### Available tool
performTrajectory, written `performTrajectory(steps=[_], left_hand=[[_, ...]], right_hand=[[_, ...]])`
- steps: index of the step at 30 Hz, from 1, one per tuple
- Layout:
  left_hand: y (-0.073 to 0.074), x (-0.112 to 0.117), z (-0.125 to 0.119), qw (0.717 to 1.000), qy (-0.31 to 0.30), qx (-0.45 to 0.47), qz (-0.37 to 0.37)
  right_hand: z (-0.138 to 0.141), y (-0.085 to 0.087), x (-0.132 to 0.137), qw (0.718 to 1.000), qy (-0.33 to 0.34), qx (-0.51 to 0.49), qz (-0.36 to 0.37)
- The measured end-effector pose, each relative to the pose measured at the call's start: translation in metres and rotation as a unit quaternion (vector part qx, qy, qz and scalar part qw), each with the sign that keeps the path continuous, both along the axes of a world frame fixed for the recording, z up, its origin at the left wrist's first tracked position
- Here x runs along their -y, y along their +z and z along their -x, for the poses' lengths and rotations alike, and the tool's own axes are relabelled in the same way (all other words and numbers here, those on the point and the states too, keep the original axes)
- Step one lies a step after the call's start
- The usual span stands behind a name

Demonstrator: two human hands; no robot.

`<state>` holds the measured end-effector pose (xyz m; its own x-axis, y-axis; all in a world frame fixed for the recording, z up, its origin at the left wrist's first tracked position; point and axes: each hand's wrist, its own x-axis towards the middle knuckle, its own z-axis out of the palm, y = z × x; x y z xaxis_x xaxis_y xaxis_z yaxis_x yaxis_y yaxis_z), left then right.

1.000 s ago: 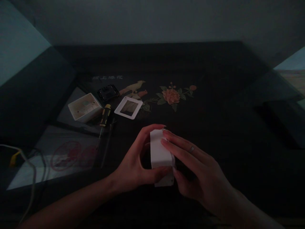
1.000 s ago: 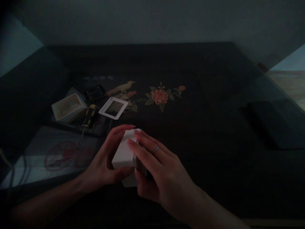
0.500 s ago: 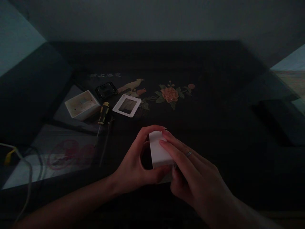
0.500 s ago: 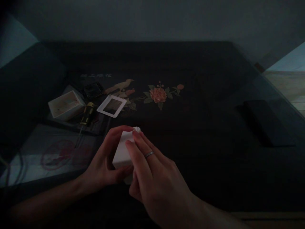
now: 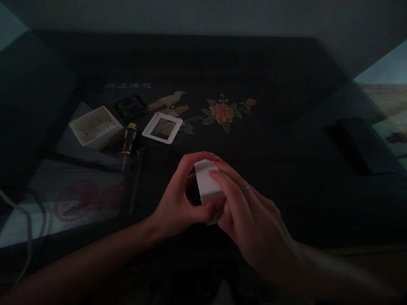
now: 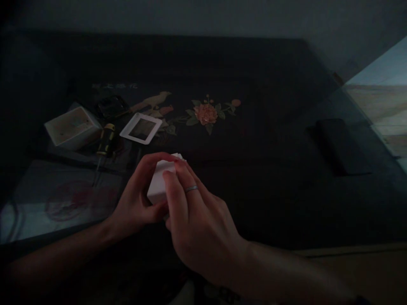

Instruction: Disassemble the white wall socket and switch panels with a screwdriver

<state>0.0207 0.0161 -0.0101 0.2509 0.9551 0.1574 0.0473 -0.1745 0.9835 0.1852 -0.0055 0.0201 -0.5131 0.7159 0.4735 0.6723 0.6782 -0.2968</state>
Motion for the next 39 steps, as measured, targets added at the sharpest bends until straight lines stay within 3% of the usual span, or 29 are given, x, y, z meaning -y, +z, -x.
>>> performTrajectory(steps=[6, 14, 21, 24, 31, 39], left_hand=[[-0.003, 0.001, -0.001, 1.0, 0.003, 0.01, 0.0], [-0.005, 0.0, 0.0, 0.999, -0.006, 0.033, 0.025], [-0.001, -0.007, 0.005, 0.988, -0.039, 0.07, 0.13], [0.001, -0.007, 0.007, 0.982, -0.047, 0.085, 0.164], [0.008, -0.006, 0.009, 0.974, -0.059, 0.08, 0.204], [0.007, -0.007, 0.009, 0.981, -0.037, 0.065, 0.177]], right_hand=[[0.004, 0.001, 0.004, 0.999, -0.034, 0.008, 0.012], [0.001, 0.002, -0.003, 1.0, -0.02, -0.015, 0.014], [-0.02, 0.0, -0.022, 0.974, 0.056, -0.084, 0.201], [-0.024, -0.006, -0.024, 0.964, 0.062, -0.104, 0.237], [-0.023, -0.01, -0.024, 0.958, 0.067, -0.115, 0.252], [-0.023, -0.009, -0.024, 0.958, 0.075, -0.128, 0.245]])
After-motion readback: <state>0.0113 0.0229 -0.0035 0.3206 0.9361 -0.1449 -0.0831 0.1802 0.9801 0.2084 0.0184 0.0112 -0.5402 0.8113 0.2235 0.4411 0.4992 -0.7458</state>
